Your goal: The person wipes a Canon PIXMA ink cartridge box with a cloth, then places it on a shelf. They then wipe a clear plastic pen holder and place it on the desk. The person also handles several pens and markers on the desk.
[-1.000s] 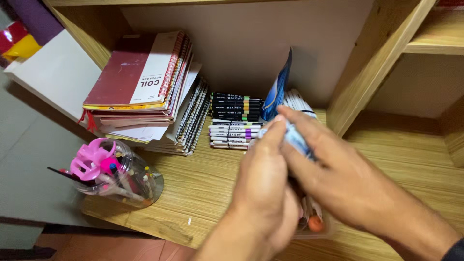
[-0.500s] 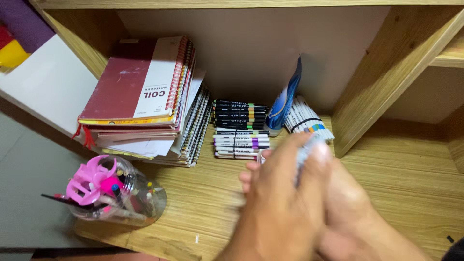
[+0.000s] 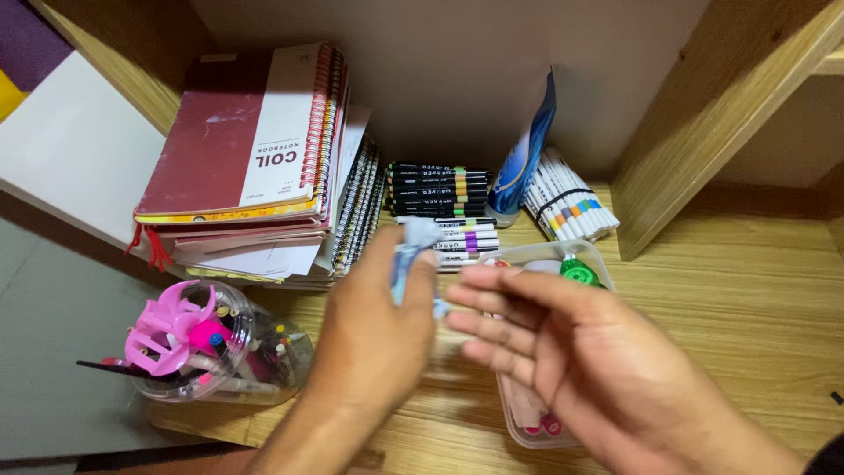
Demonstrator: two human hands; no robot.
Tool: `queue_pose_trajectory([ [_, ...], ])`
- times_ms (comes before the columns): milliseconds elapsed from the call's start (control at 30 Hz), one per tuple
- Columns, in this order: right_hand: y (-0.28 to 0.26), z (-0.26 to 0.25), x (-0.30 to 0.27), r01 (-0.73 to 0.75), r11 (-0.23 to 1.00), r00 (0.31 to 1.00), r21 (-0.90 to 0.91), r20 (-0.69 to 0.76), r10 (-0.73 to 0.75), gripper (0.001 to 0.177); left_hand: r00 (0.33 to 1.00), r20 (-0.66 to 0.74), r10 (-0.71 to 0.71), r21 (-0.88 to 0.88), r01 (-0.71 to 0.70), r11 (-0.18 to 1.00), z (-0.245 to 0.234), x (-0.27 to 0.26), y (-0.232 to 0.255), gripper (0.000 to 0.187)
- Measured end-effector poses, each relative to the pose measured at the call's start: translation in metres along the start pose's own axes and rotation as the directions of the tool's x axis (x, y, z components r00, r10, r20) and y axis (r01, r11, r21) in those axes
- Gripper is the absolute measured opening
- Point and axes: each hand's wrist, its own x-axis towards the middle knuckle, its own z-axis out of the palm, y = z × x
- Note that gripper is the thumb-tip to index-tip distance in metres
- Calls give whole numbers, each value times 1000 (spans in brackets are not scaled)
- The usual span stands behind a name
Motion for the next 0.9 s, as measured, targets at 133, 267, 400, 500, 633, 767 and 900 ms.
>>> queue_pose_trajectory([
  [133, -17, -4, 0, 28, 998, 952, -50, -303, -42, 43, 926, 162, -341, -449, 377, 810, -4, 0, 9, 32],
  [267, -31, -10, -2, 40, 998, 808, 40, -589, -9, 41, 888, 244, -389, -669, 445, 596, 4, -12, 18, 32],
  [400, -39, -29, -6, 134, 991, 793, 2, -599, -106, 39, 919, 265, -291, -719, 390, 576, 20, -16, 28, 27],
  [500, -41, -48, -9, 195, 981, 798, 20, -584, -147, 38, 913, 305, -272, -739, 407, 538, 26, -18, 32, 24],
  [633, -44, -58, -11, 217, 976, 788, 8, -591, -170, 37, 913, 272, -305, -736, 401, 545, 24, -19, 36, 26],
  [767, -45, -50, -13, 197, 980, 778, -17, -606, -167, 34, 909, 199, -365, -726, 387, 569, 17, -18, 35, 30],
  [900, -42, -39, -12, 119, 983, 762, -139, -622, -180, 31, 925, 129, -357, -713, 337, 615, 10, -19, 28, 36],
])
